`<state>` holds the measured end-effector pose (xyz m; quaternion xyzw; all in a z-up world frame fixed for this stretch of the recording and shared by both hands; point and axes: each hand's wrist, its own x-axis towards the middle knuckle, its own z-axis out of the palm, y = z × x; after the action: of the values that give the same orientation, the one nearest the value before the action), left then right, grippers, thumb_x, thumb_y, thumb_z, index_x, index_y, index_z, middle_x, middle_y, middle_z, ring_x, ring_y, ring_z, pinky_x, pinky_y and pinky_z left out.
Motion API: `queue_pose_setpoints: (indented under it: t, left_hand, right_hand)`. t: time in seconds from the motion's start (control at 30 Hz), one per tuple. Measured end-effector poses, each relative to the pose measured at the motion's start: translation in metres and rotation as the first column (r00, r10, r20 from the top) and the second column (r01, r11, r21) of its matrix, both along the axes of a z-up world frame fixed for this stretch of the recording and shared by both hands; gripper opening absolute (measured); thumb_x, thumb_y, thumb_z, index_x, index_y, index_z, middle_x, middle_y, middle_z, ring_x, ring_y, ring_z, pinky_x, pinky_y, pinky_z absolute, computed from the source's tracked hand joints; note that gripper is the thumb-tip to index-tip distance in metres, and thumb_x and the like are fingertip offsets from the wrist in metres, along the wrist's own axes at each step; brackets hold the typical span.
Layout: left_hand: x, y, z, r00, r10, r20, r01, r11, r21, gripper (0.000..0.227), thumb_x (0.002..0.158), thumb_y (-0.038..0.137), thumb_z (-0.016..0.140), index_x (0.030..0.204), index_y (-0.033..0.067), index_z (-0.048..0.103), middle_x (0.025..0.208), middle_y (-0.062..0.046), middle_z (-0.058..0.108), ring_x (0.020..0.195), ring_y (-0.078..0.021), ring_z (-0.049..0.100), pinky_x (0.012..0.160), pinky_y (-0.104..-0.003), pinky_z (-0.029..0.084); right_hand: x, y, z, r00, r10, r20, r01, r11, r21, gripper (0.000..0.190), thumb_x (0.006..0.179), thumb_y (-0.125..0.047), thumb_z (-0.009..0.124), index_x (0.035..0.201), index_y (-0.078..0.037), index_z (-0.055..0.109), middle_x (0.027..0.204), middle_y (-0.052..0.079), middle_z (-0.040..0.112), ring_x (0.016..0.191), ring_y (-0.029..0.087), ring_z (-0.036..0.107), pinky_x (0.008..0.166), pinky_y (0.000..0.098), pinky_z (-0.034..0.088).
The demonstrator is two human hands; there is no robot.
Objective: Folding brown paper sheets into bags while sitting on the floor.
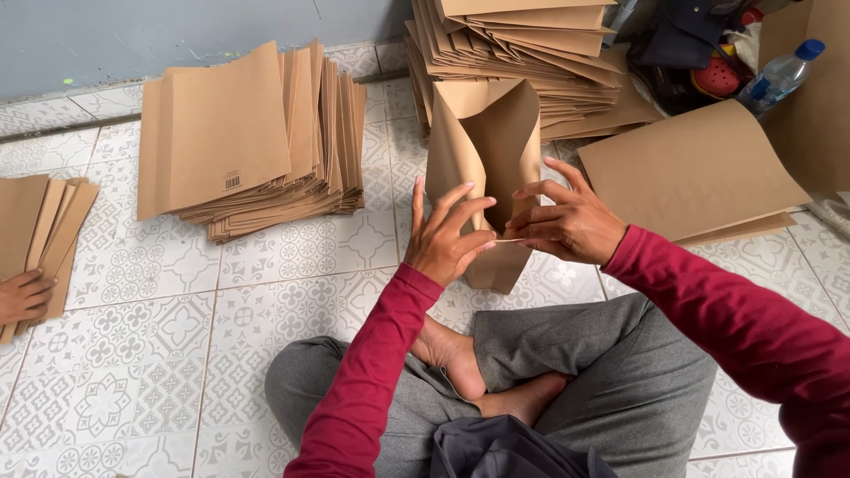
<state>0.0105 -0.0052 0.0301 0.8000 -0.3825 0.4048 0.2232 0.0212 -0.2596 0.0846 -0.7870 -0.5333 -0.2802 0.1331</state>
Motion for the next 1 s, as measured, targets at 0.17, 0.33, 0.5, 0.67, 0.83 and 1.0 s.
queue_pose_setpoints:
  t: [0.17, 0.33, 0.5, 0.67, 0.83, 1.0]
  left_hand:
    - [-0.004, -0.001, -0.012, 0.998, -0.033, -0.053, 0.023, 0.984, -0.178, 0.006, 0.089, 0.030, 0.076, 0.086, 0.0257, 0.072, 0.127, 0.006, 0.064, 0.132, -0.0238, 0.054, 0.121, -0.066, 0.017]
    - [-0.003, -0.014, -0.018, 0.996, -0.059, -0.062, 0.041, 0.965, -0.260, 0.011, 0.085, 0.022, 0.080, 0.079, 0.0231, 0.071, 0.112, 0.007, 0.067, 0.123, -0.0209, 0.058, 0.122, -0.062, 0.017]
    - [0.003, -0.006, -0.023, 0.987, -0.124, -0.106, 0.091, 0.958, -0.273, 0.017, 0.086, 0.020, 0.080, 0.074, 0.0195, 0.068, 0.109, 0.005, 0.066, 0.120, -0.0207, 0.059, 0.125, -0.054, 0.013]
    - [0.008, 0.006, -0.012, 0.988, -0.112, -0.108, 0.083, 0.966, -0.244, 0.014, 0.084, 0.023, 0.081, 0.078, 0.0196, 0.069, 0.112, 0.004, 0.066, 0.121, -0.0230, 0.058, 0.124, -0.057, 0.012]
    - [-0.003, -0.011, -0.008, 0.996, -0.028, -0.090, 0.011, 0.984, -0.180, 0.012, 0.084, 0.018, 0.081, 0.091, 0.0221, 0.072, 0.124, 0.002, 0.064, 0.130, -0.0283, 0.054, 0.121, -0.069, 0.011]
    - [-0.021, -0.001, -0.001, 0.990, -0.067, -0.125, 0.049, 0.989, -0.143, 0.008, 0.084, 0.025, 0.080, 0.084, 0.0257, 0.073, 0.111, 0.007, 0.067, 0.129, -0.0234, 0.055, 0.120, -0.071, 0.009]
  right_hand:
    - [-0.003, 0.005, -0.007, 0.997, -0.070, 0.018, 0.070, 0.997, 0.037, 0.013, 0.091, -0.032, 0.073, 0.099, -0.023, 0.078, 0.094, -0.007, 0.071, 0.119, 0.021, 0.059, 0.122, 0.0623, 0.018]
    - [-0.009, 0.032, -0.017, 0.994, -0.105, 0.012, 0.103, 0.988, 0.114, 0.010, 0.089, -0.031, 0.075, 0.093, -0.022, 0.072, 0.094, -0.007, 0.069, 0.109, 0.019, 0.060, 0.123, 0.0618, 0.018]
    - [-0.008, 0.029, -0.016, 0.986, -0.131, 0.101, 0.120, 0.987, 0.105, 0.009, 0.087, -0.023, 0.075, 0.082, -0.018, 0.069, 0.087, -0.004, 0.066, 0.101, 0.020, 0.059, 0.123, 0.0641, 0.020]
    - [-0.017, 0.014, 0.003, 0.974, -0.176, 0.145, 0.164, 0.982, 0.091, 0.016, 0.096, -0.024, 0.068, 0.081, -0.016, 0.069, 0.088, -0.002, 0.066, 0.103, 0.022, 0.057, 0.124, 0.0629, 0.017]
    - [-0.025, 0.013, -0.004, 0.953, -0.235, 0.189, 0.225, 0.972, 0.072, 0.018, 0.097, -0.026, 0.069, 0.084, -0.015, 0.068, 0.086, 0.000, 0.064, 0.100, 0.024, 0.058, 0.123, 0.0644, 0.020]
    - [-0.017, 0.013, 0.031, 0.993, -0.011, 0.121, 0.020, 0.997, -0.071, 0.041, 0.089, -0.056, 0.065, 0.100, -0.018, 0.073, 0.107, 0.004, 0.067, 0.118, 0.029, 0.058, 0.122, 0.0674, 0.021]
